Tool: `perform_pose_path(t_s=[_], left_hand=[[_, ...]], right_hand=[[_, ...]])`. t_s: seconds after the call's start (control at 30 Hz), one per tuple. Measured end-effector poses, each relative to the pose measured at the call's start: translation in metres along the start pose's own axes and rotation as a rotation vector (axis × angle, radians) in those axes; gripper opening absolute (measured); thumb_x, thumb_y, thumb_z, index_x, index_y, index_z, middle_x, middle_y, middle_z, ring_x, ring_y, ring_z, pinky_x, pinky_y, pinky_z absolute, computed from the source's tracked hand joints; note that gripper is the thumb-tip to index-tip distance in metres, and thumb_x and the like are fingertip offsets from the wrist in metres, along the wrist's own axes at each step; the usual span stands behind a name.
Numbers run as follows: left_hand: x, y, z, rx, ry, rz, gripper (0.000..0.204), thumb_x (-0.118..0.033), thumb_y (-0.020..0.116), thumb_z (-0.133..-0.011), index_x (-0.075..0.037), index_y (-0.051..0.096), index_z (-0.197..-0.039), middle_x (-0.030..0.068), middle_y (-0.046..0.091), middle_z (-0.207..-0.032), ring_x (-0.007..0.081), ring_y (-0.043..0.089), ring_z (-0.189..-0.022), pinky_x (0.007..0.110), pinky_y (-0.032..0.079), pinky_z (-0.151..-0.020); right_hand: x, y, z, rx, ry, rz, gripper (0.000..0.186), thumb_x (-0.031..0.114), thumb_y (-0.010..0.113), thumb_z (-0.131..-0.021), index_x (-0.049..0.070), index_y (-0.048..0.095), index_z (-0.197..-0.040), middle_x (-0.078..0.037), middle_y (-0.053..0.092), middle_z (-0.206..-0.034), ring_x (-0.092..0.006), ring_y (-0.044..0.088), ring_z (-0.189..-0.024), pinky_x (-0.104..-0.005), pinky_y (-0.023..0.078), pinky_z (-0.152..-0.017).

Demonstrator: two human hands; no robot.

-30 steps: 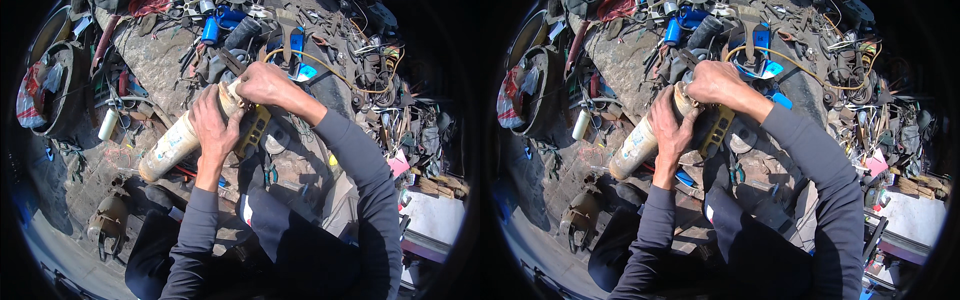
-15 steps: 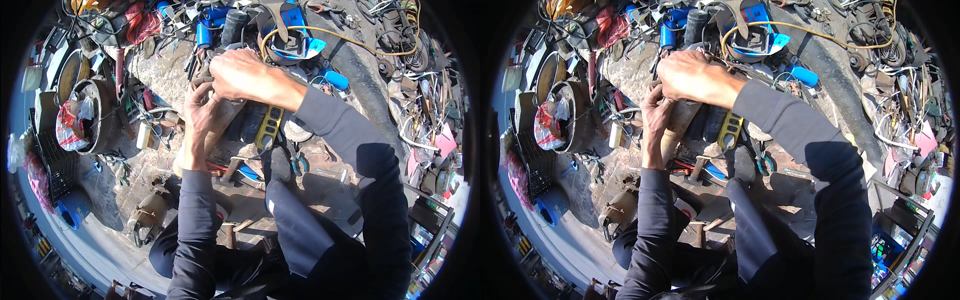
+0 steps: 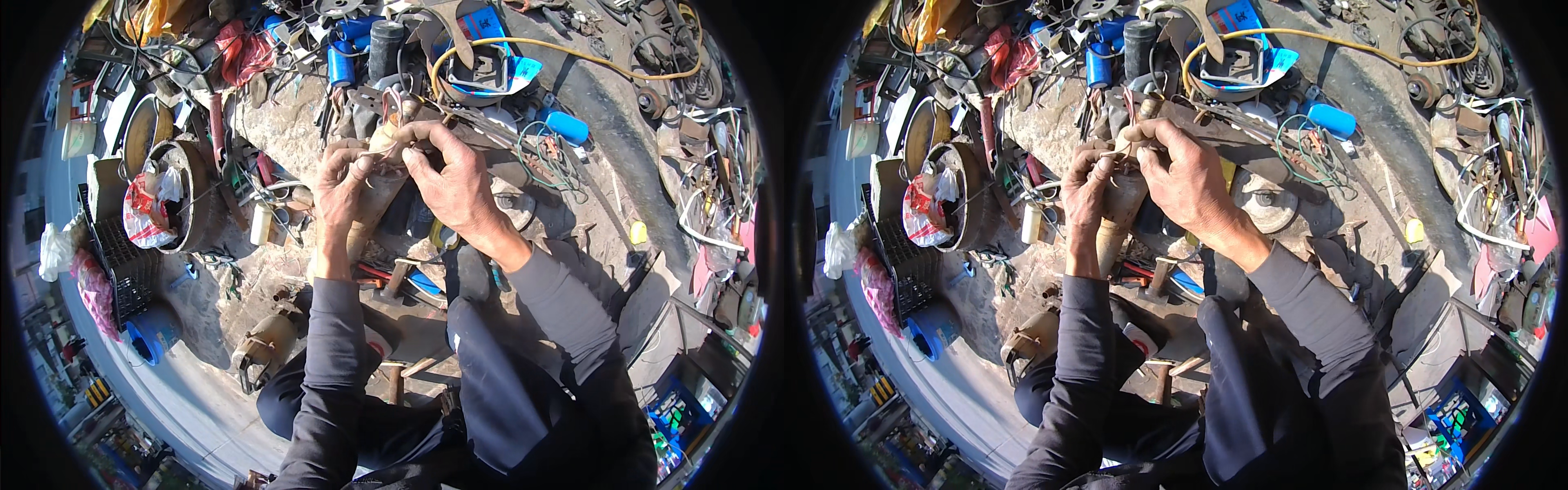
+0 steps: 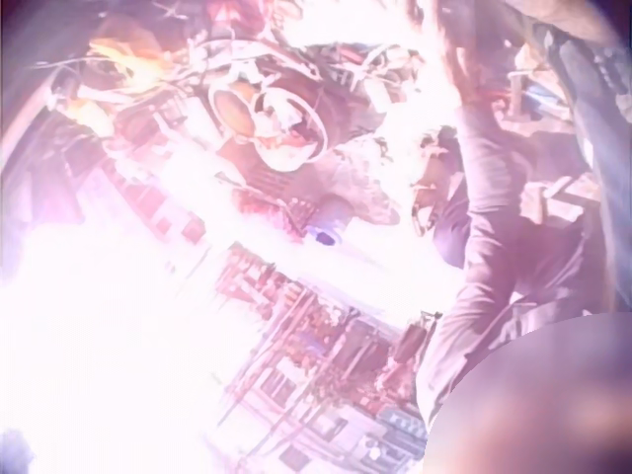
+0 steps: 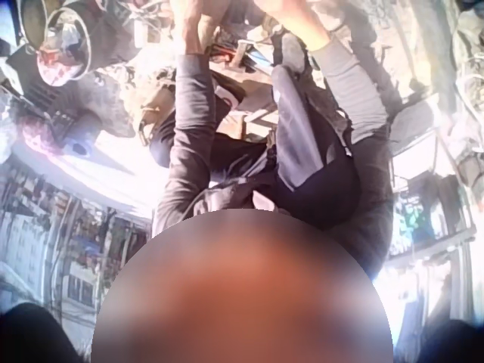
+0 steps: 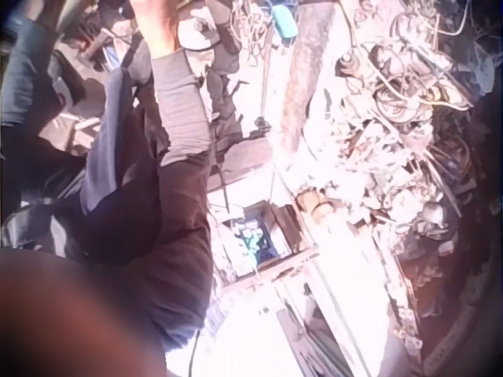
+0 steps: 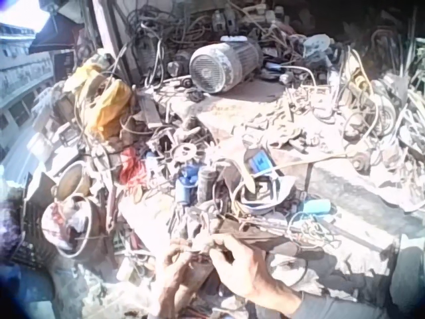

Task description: The person sits on the ground and uses pliers to strip and twist wires on a cylindrical electrical component. They repeatedly adjust the wires and the component's position, then set the pliers down and continue manipulating the wires by hand.

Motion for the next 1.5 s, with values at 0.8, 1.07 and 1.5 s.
perform_pose_path(t_s=[0.8,1.07,1.5], left_hand=[[0.007,-0.002,0.005,-0.052,-0.003,0.039,0.015,-0.017,0.075,-0.102,-0.002,0.076,-0.101,0.0054,0.069,-0.106,0.0157,0.062,-0.101,0.031,0.048,-0.093],[0.008,-0.002,0.004,-0.081,-0.015,0.077,0.014,-0.015,0.076,-0.101,-0.002,0.073,-0.101,0.0043,0.07,-0.103,0.0141,0.062,-0.099,0.03,0.05,-0.091],[0.017,-0.011,-0.002,-0.152,-0.057,0.198,0.017,-0.02,0.074,-0.105,-0.003,0.075,-0.108,-0.0008,0.073,-0.1,0.0066,0.06,-0.09,0.024,0.048,-0.087]], right_hand=[[-0.044,0.031,0.03,0.017,-0.219,0.25,0.012,0.003,0.07,-0.091,0.003,0.066,-0.103,-0.016,0.068,-0.098,-0.0358,0.069,-0.095,-0.0445,0.058,-0.085],[-0.041,0.029,0.025,0.084,-0.211,0.247,0.014,0.004,0.069,-0.09,0.0,0.065,-0.103,-0.019,0.068,-0.102,-0.0393,0.068,-0.098,-0.047,0.058,-0.086],[-0.104,-0.122,0.073,0.141,0.449,0.356,0.019,0.011,0.069,-0.096,-0.002,0.07,-0.11,-0.017,0.077,-0.096,-0.0257,0.075,-0.087,-0.0349,0.058,-0.079]])
Point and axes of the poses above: each hand's wrist, its own z-axis away from the middle knuckle, its own y-axis out of the palm, x = y × z, the point moved 7 cm from there along -z, towards the middle knuckle
